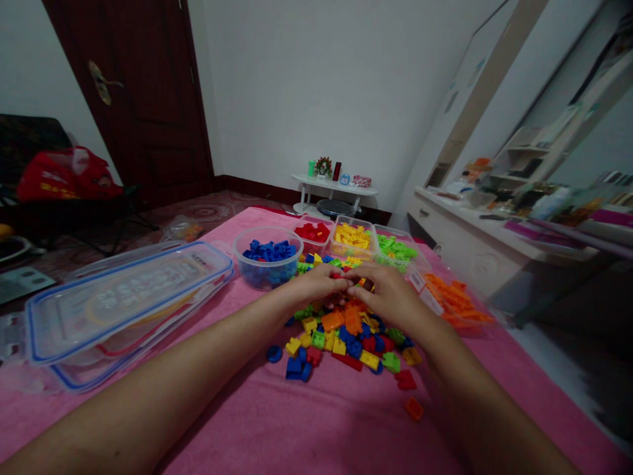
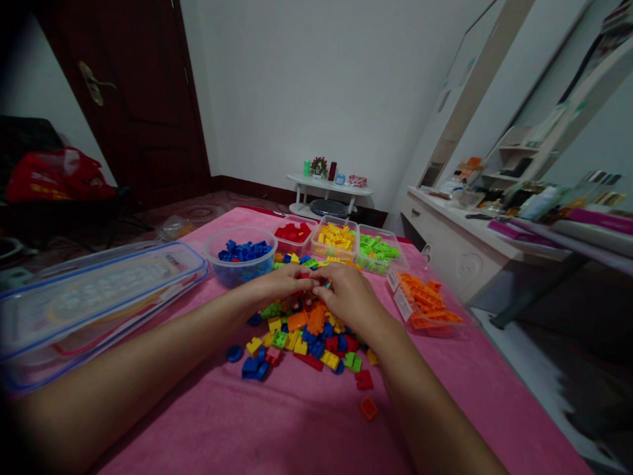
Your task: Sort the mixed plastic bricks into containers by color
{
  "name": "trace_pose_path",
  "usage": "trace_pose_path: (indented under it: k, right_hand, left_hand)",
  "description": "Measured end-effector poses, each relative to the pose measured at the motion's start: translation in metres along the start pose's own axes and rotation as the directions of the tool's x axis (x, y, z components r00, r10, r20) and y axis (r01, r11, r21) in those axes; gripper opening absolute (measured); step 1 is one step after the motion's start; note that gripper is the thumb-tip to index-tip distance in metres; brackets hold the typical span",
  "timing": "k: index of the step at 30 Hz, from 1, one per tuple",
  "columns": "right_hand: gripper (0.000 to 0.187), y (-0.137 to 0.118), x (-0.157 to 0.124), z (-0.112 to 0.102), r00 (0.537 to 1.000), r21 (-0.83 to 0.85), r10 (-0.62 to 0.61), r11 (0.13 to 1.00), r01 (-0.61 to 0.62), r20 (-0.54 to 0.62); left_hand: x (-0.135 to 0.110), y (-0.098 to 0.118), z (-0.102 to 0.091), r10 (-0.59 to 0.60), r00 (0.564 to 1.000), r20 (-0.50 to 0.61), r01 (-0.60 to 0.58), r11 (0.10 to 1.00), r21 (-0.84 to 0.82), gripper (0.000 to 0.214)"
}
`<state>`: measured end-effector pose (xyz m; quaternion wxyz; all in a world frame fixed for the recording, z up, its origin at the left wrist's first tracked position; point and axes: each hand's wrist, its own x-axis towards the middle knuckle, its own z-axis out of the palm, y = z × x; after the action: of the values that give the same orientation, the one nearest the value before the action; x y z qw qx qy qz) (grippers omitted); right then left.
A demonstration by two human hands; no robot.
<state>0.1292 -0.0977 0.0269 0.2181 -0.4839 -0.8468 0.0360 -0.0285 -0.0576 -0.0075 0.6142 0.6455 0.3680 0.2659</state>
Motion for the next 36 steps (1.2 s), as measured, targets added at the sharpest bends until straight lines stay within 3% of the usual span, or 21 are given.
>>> trace_pose_path:
  k: [36]
  right_hand:
    - [0.025, 0.0043, -0.0011, 0.0041, 1.000, -0.003, 0.002, 1.000, -0.002, 0.027]
  left_hand:
    - [0.0013, -0.0024, -0.0014, 0.053, 0.997, 0.063, -0.061, 0.991, 0.122, 0.024]
